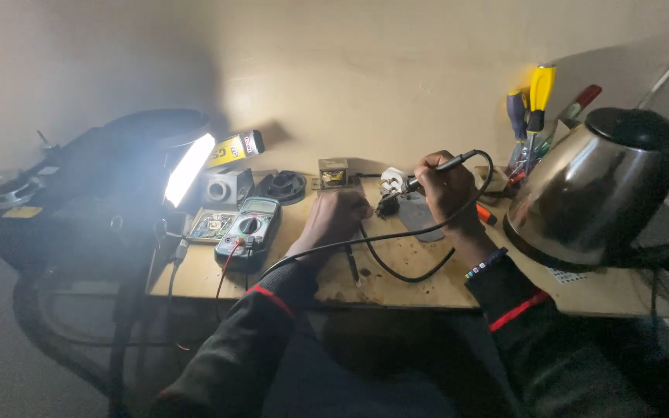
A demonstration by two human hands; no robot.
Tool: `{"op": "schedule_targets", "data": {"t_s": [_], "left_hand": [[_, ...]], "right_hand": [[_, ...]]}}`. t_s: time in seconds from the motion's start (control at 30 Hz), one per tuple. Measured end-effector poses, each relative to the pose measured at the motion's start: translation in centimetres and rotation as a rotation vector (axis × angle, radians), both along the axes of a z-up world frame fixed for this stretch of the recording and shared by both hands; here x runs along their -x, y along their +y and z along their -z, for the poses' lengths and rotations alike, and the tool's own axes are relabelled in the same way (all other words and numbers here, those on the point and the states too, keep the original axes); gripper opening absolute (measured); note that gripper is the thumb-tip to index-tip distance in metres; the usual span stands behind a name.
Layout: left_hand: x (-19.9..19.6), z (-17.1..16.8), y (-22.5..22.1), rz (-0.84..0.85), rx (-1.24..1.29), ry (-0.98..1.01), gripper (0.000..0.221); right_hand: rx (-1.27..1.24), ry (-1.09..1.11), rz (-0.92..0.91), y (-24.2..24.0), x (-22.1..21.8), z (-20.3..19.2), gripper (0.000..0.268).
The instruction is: Soldering wires to an electronic component and using pliers for adjustments on a repair bench.
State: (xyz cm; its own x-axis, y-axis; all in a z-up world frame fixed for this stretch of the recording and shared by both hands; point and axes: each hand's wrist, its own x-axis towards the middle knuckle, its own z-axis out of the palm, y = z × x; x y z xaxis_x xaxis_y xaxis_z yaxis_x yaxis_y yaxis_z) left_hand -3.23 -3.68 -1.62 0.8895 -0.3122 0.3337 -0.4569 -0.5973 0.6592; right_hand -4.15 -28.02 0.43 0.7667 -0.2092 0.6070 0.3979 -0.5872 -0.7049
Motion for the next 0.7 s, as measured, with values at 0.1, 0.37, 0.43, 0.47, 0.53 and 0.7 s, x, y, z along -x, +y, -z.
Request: {"op": "schedule_targets", "data": {"t_s": [0.1, 0.37, 0.43, 0.47, 0.53, 0.7], "left_hand": [[0.3, -0.4, -0.1, -0.003, 0.018, 0.011, 0.017], [0.2, 0.0, 0.2, -0.004, 0.071, 0.020, 0.018], [0.6, -0.4, 0.1, -0.005, 0.067, 0.022, 0.018], [0.8, -0.7, 0.1, -0.010, 0.049, 0.008, 0.019], [0.8, -0.9, -0.2, -0.011, 0.031, -0.008, 0.020], [0.3, -0.4, -0.3, -0.004, 0.018, -0.023, 0.021]], "right_hand": [[-0.035, -0.115, -0.020, 0.5, 0.4, -0.2, 0.019], [-0.048, -0.055, -0.032, 1.1, 1.7, -1.3, 0.022], [-0.049, -0.043, -0.030, 1.2, 1.9, -1.4, 0.021], [-0.048, -0.032, -0.048, 1.2, 2.2, -1.8, 0.022], [-0.048, -0.023, -0.063, 1.1, 2.2, -2.1, 0.023], [0.029, -0.055, 0.006, 1.3, 1.5, -1.2, 0.022]]}}
